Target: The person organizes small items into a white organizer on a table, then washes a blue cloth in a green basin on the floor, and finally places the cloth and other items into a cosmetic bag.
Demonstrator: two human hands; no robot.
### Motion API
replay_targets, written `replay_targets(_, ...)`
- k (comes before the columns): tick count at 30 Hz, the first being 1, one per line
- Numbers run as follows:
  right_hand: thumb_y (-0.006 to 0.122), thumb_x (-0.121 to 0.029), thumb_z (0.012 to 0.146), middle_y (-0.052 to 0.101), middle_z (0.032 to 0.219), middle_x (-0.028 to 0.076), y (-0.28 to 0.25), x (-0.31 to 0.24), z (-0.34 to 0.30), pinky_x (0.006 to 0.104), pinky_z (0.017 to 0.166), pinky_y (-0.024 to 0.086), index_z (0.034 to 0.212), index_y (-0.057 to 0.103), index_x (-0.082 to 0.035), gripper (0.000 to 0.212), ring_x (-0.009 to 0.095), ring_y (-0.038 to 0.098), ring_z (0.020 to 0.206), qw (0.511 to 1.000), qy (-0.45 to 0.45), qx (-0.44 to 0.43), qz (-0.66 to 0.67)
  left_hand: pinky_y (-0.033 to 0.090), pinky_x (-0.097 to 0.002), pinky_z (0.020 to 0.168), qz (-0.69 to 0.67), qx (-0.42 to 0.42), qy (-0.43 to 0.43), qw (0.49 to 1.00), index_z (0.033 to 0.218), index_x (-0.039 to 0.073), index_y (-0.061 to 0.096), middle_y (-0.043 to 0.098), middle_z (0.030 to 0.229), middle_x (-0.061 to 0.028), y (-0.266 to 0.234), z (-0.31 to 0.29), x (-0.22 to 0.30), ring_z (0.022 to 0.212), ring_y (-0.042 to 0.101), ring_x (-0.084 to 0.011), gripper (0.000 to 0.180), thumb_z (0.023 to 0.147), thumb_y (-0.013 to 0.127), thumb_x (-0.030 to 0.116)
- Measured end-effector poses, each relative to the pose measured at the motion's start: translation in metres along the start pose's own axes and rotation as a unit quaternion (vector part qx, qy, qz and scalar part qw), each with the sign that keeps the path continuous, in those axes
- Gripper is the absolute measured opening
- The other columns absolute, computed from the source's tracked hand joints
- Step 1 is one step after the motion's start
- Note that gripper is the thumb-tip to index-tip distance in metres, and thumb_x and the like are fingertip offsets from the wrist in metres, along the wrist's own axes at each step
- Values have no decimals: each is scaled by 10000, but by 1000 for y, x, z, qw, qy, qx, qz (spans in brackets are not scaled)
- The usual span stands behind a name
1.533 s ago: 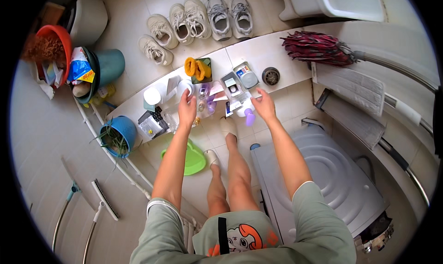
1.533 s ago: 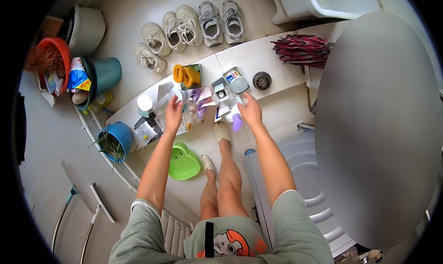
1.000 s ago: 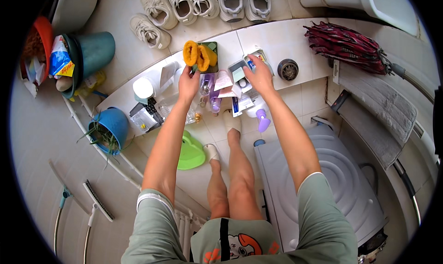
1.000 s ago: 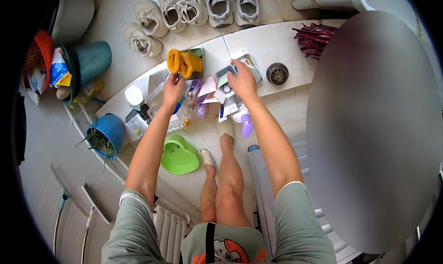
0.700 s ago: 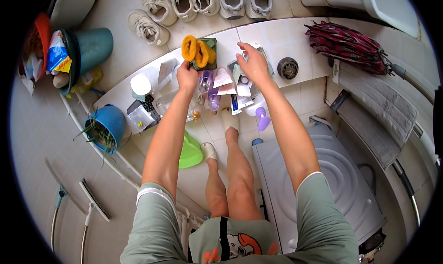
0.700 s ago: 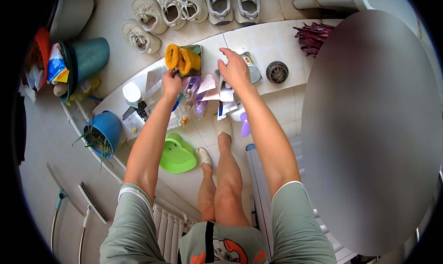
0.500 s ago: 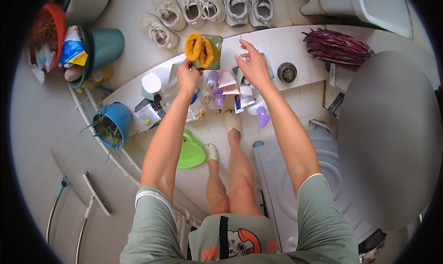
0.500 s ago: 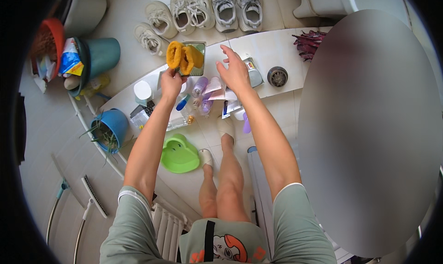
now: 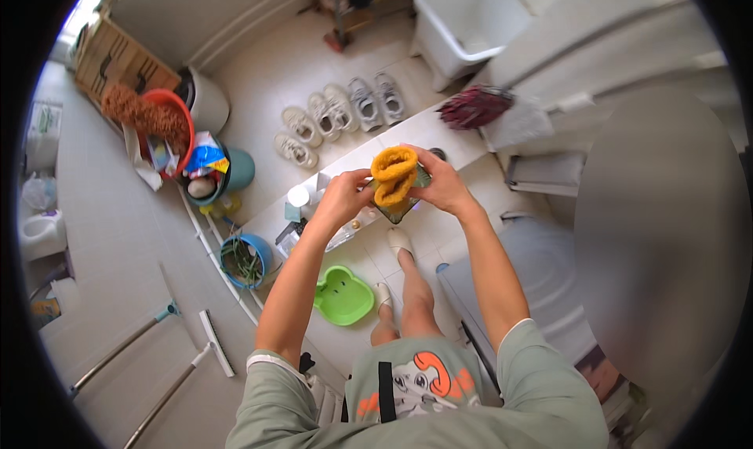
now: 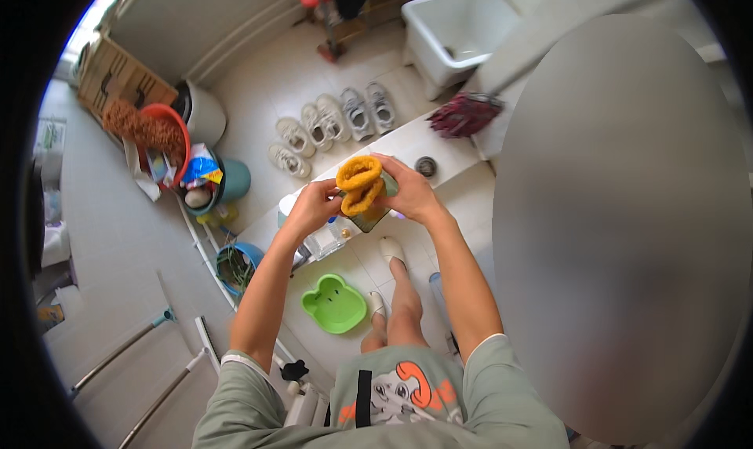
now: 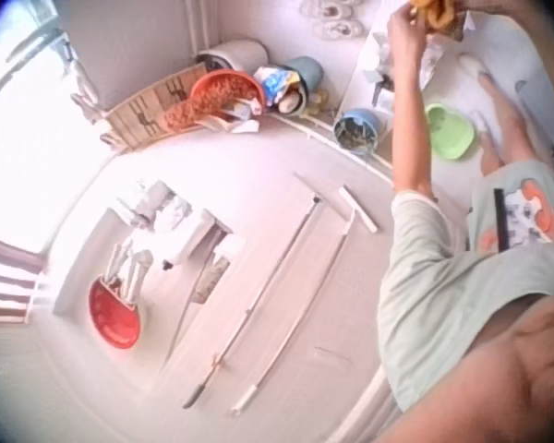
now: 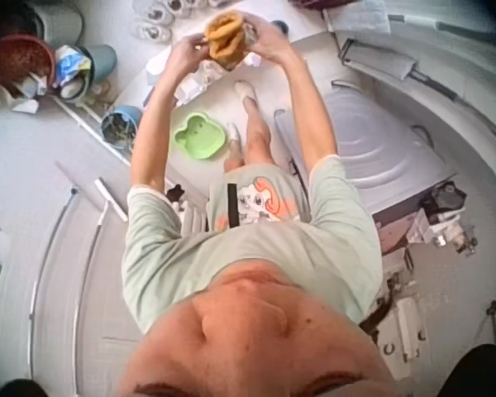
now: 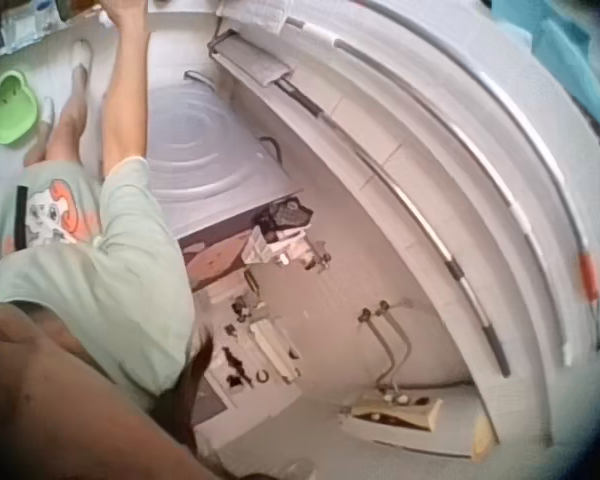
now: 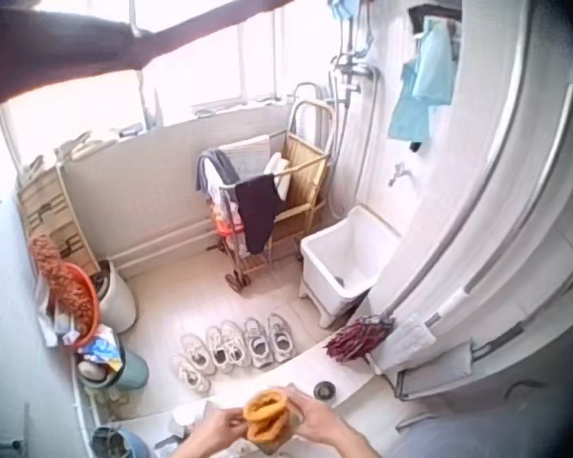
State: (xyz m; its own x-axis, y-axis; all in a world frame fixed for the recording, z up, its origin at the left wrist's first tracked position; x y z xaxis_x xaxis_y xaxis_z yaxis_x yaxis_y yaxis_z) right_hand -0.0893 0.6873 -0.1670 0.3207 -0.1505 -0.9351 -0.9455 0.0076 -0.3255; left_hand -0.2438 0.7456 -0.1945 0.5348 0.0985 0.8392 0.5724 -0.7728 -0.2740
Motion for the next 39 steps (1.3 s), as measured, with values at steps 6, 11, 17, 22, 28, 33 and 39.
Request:
replay_targets(6, 664, 98, 763, 552, 1290, 62, -62, -96, -195, 300, 955, 471, 1368, 444, -62, 663, 153, 558, 1128, 975, 0, 172, 141, 517, -285, 637, 47, -78, 119, 989, 1133, -8, 620, 692, 798, -144, 71, -131, 141, 679, 694, -171, 301, 858, 540, 85)
replay_targets(11, 707, 12, 745, 578, 1267, 98, -110, -172, -397, 305, 977, 454, 1338, 471, -84, 645, 193, 567, 1162, 930, 25, 364, 55, 506, -280, 632, 124, -172, 211, 954, 1128, 7, 618, 700, 850, -120, 181, -230, 231, 689, 678, -160, 262, 930, 534, 158)
replay_targets(17, 696, 43, 764, 601, 1205, 81, -141, -187, -616, 303, 944, 476, 1330, 462, -51, 619, 168, 581, 1111, 832, 6, 550, 72, 518, -308, 663, 151, -307, 291, 894, 1161, 24, 599, 696, 862, -143, 360, -330, 297, 699, 685, -195, 286, 943, 509, 185)
replay_targets(22, 705, 24, 770, 609, 1200, 119, -156, -170, -732, 329, 931, 474, 1290, 500, -35, 562, 195, 595, 1105, 776, 67, 627, -15, 517, -374, 650, 225, -327, 332, 856, 1151, 96, 606, 677, 840, -167, 480, -365, 302, 668, 675, -270, 268, 941, 472, 194)
replay_targets(28, 716, -7, 784, 630, 1161, 122, -161, -119, -828, 342, 920, 475, 1194, 556, -17, 440, 204, 610, 1078, 750, 106, 652, 31, 510, -429, 704, 348, -267, 466, 768, 1129, 166, 638, 674, 867, -148, 571, -406, 315, 782, 649, -332, 259, 912, 501, 193)
replay_targets(33, 710, -103, 835, 635, 1113, 64, -192, -105, -874, 278, 855, 486, 1152, 570, -1, 361, 135, 599, 1051, 708, -45, 666, 229, 508, -387, 770, 377, -290, 350, 807, 1138, 142, 644, 666, 919, -129, 596, -403, 302, 878, 631, -331, 270, 901, 515, 149)
replay_targets(39, 653, -250, 897, 633, 926, 11, -222, -64, -925, 211, 685, 465, 1148, 558, -34, 345, 65, 595, 801, 544, 23, 760, 356, 475, -339, 852, 173, -326, 267, 890, 1386, 84, 410, 601, 1206, -141, 592, -376, 259, 1053, 608, -234, 586, 921, 559, 407)
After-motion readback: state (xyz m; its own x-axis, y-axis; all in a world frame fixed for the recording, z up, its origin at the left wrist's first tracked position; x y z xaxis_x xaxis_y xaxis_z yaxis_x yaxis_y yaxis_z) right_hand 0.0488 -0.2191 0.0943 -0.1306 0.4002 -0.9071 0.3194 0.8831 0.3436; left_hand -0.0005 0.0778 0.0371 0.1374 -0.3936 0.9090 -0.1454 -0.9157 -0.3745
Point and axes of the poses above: each hand's wrist, its own z-axis towards the middle knuckle, its own y-axis out of the palm, x = y × z, the point moved 9 cm from there along z, towards the middle knuckle
